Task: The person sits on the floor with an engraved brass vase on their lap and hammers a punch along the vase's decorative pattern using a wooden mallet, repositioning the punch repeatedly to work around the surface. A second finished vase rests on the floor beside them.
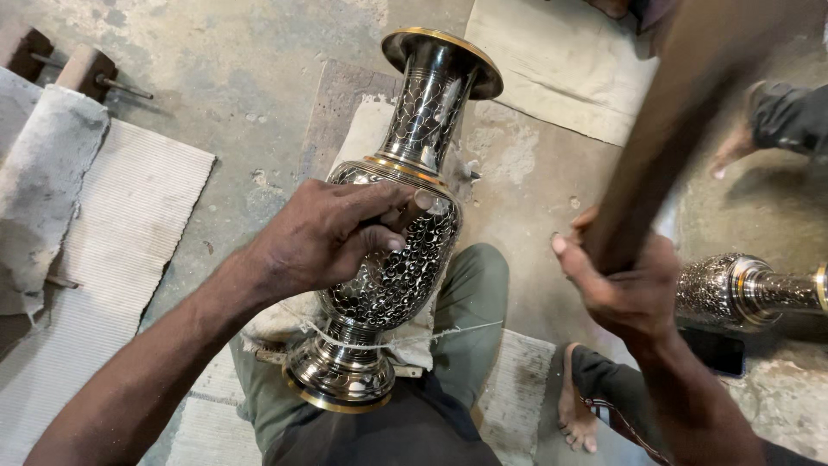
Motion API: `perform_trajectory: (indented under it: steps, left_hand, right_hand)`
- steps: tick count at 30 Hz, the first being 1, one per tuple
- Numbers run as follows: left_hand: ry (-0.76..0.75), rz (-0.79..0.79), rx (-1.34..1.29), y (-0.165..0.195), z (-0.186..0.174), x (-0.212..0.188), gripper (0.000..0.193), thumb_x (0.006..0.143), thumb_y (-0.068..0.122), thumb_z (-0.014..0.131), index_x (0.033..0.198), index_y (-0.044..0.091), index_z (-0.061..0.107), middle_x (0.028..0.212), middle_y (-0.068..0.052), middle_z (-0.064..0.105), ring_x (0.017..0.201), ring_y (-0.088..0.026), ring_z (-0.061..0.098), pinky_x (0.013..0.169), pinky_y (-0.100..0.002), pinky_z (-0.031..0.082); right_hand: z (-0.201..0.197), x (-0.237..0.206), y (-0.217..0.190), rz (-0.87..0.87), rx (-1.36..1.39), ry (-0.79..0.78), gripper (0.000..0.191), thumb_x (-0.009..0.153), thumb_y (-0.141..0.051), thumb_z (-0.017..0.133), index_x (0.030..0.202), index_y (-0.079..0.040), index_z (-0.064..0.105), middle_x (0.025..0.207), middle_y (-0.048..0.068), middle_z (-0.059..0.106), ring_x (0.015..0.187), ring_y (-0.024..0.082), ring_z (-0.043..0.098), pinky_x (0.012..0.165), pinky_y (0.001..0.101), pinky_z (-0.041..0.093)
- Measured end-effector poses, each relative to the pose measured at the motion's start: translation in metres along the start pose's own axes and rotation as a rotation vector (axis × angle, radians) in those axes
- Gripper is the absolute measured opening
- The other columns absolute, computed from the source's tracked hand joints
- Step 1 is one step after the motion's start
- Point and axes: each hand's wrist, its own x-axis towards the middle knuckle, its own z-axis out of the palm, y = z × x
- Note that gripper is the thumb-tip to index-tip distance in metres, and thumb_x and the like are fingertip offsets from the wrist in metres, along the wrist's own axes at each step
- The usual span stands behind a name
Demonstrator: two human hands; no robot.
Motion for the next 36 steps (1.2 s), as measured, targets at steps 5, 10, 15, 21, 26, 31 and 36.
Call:
perform_trajectory:
  steps: [5,10,15,21,26,31,36]
  left_hand:
    - [-0.041,-0.045,-0.006,-0.001,0.000,0.003,0.036,0.094,0.016,0.072,0.129,0.009,0.063,0.089,-0.003,0.075,0.072,-0.017,0.077,0.066,-0.031,0.068]
    - [0.011,0.049,0.008,-0.001,-0.003,0.002,0.038,0.093,0.018,0.073,0.127,0.006,0.061,0.090,-0.005,0.075,0.076,-0.019,0.077,0.068,-0.035,0.066]
    - [0.014,0.050,-0.010,-0.003,-0.002,0.004,0.036,0.094,0.016,0.072,0.128,0.006,0.062,0.088,-0.005,0.075,0.076,-0.019,0.078,0.068,-0.034,0.066]
    - [-0.016,0.044,-0.007,-0.002,-0.003,0.004,0.031,0.096,0.015,0.069,0.126,0.008,0.063,0.093,-0.004,0.077,0.076,-0.017,0.078,0.065,-0.033,0.067]
    - [-0.036,0.020,-0.053,-0.001,-0.003,0.008,0.032,0.096,0.017,0.067,0.126,0.009,0.064,0.093,-0.005,0.078,0.072,-0.017,0.078,0.063,-0.032,0.068]
    - [-0.033,0.035,-0.033,-0.001,-0.004,0.009,0.030,0.096,0.022,0.069,0.122,0.008,0.064,0.086,-0.005,0.077,0.073,-0.018,0.078,0.064,-0.036,0.064]
    - [-0.035,0.052,-0.072,-0.001,-0.003,0.009,0.032,0.096,0.017,0.067,0.126,0.007,0.064,0.092,-0.007,0.078,0.079,-0.019,0.079,0.067,-0.034,0.067]
  right_hand:
    - [-0.004,0.011,-0.019,-0.260,-0.245,-0.002,0.040,0.083,-0.009,0.078,0.119,-0.001,0.063,0.096,0.016,0.073,0.081,0.026,0.074,0.071,0.0364,0.059]
    - [0.000,0.012,-0.024,-0.218,-0.248,-0.077,0.039,0.085,-0.009,0.079,0.121,-0.008,0.065,0.096,0.016,0.075,0.082,0.023,0.074,0.073,0.0347,0.060]
    - [0.002,0.011,-0.011,0.026,-0.161,-0.021,0.048,0.088,-0.019,0.080,0.129,-0.005,0.060,0.088,0.014,0.072,0.076,0.021,0.072,0.070,0.0339,0.057]
    - [0.007,0.013,-0.023,-0.179,-0.213,-0.007,0.046,0.091,-0.012,0.077,0.133,-0.008,0.060,0.097,0.014,0.073,0.085,0.024,0.072,0.076,0.0375,0.058]
    - [0.007,0.014,-0.013,-0.280,-0.387,-0.084,0.038,0.089,-0.008,0.076,0.126,-0.009,0.065,0.096,0.015,0.074,0.079,0.024,0.074,0.069,0.0385,0.059]
    - [0.010,0.009,0.007,-0.190,-0.119,-0.025,0.043,0.092,-0.011,0.076,0.130,-0.002,0.057,0.095,0.014,0.072,0.081,0.020,0.074,0.070,0.0335,0.061]
    - [0.010,0.008,-0.010,-0.192,-0.122,0.033,0.040,0.094,-0.005,0.074,0.130,-0.005,0.059,0.095,0.015,0.074,0.083,0.021,0.074,0.072,0.0323,0.060]
